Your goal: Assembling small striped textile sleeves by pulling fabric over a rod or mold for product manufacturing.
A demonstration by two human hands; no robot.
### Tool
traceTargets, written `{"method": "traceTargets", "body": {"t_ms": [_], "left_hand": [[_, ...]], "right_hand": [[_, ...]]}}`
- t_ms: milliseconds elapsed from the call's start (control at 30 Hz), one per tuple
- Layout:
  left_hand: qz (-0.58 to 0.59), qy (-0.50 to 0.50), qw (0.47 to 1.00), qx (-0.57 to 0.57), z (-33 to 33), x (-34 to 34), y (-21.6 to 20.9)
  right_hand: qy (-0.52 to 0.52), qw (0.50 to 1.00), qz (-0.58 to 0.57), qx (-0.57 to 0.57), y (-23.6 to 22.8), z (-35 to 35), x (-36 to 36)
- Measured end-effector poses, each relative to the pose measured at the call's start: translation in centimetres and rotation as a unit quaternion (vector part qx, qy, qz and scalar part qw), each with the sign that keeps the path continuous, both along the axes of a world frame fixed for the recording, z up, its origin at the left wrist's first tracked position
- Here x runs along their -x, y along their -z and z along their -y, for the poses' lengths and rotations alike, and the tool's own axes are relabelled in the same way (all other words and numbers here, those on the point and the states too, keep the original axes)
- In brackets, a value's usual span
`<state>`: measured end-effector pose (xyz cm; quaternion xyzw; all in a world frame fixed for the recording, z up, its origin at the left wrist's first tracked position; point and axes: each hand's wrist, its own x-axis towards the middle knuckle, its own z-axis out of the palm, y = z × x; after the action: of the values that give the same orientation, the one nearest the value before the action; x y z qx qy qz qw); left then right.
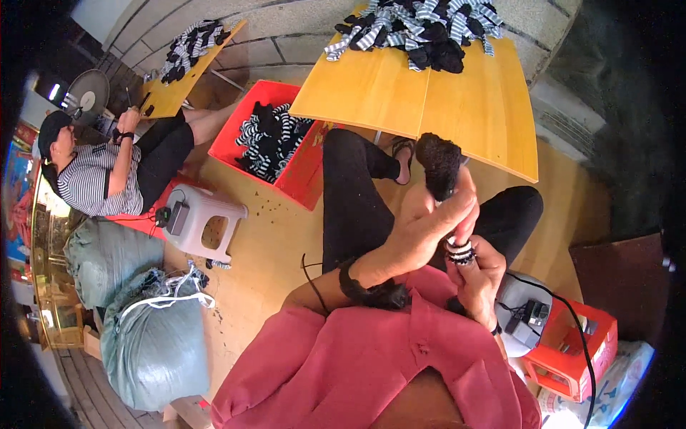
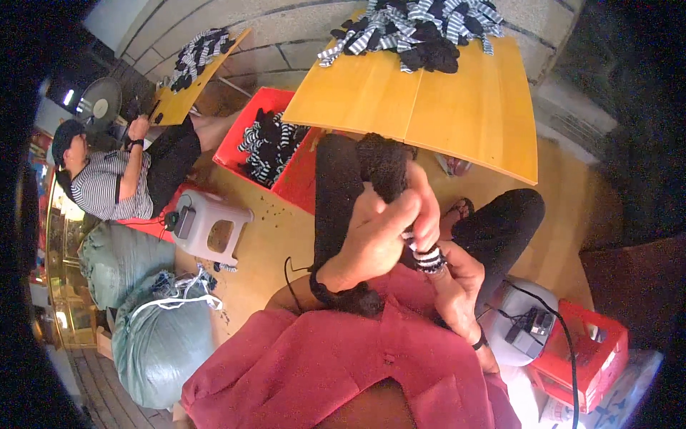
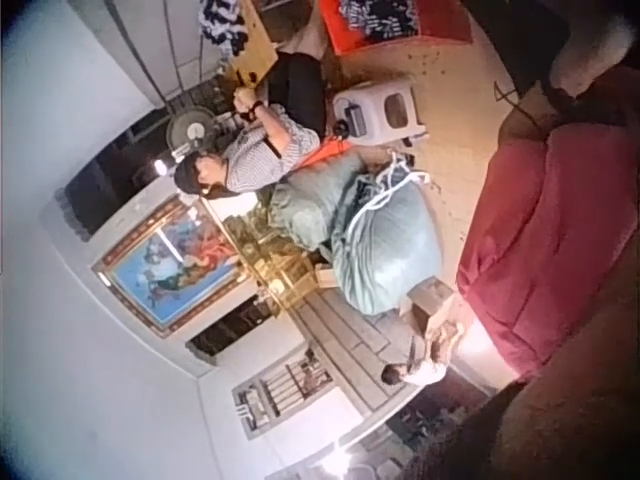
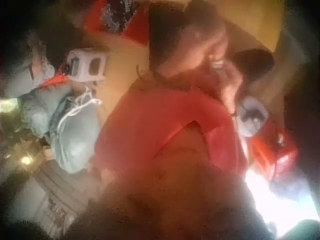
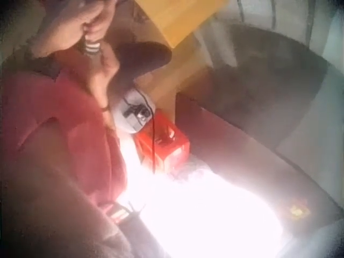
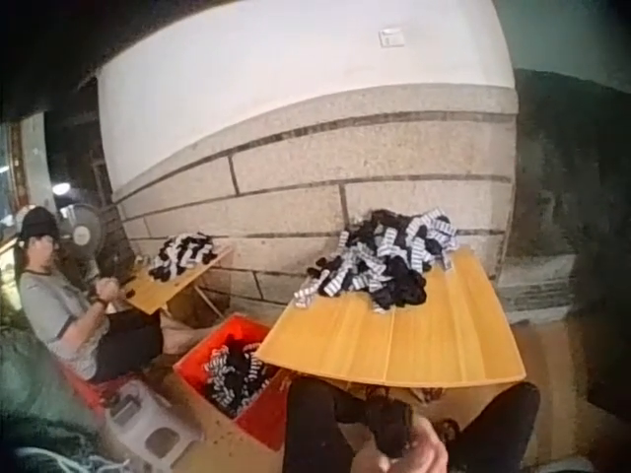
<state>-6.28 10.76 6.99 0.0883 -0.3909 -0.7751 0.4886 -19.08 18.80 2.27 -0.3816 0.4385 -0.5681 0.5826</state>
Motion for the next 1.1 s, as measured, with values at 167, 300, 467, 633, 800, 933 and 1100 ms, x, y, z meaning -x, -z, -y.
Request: {"method": "traceTargets", "body": {"t_ms": [167, 300, 467, 633, 800, 933, 1100], "left_hand": [[-0.033, -0.114, 0.993, -0.012, 0.6, -1.7, -1.3], [-0.047, -0.096, 0.994, -0.002, 0.8, -1.9, -1.3], [-0.038, -0.043, 0.998, -0.003, -0.5, 0.5, 1.0], [-0.047, -0.035, 0.997, -0.055, -0.4, 0.2, 0.8], [-0.003, -0.067, 0.998, 0.003, 0.0, -0.5, -0.4], [-0.073, -0.144, 0.987, 0.011, 0.7, -1.7, -2.1], [-0.063, -0.080, 0.995, 0.016, 1.2, -2.7, -1.7]], "right_hand": [[0.051, 0.988, -0.135, 0.051, 1.4, -1.3, 0.3], [0.075, 0.989, -0.114, 0.054, 1.5, -1.6, 0.0], [0.136, 0.982, -0.041, 0.123, 1.2, 0.1, -1.6], [-0.029, 0.987, 0.153, -0.047, -1.5, 1.3, -1.2], [-0.034, 0.991, 0.130, 0.006, -1.3, 1.3, -1.1], [-0.004, 0.998, 0.042, 0.036, -0.3, 0.8, -0.6], [0.029, 0.995, -0.078, 0.058, -0.3, 0.3, -0.3]]}}
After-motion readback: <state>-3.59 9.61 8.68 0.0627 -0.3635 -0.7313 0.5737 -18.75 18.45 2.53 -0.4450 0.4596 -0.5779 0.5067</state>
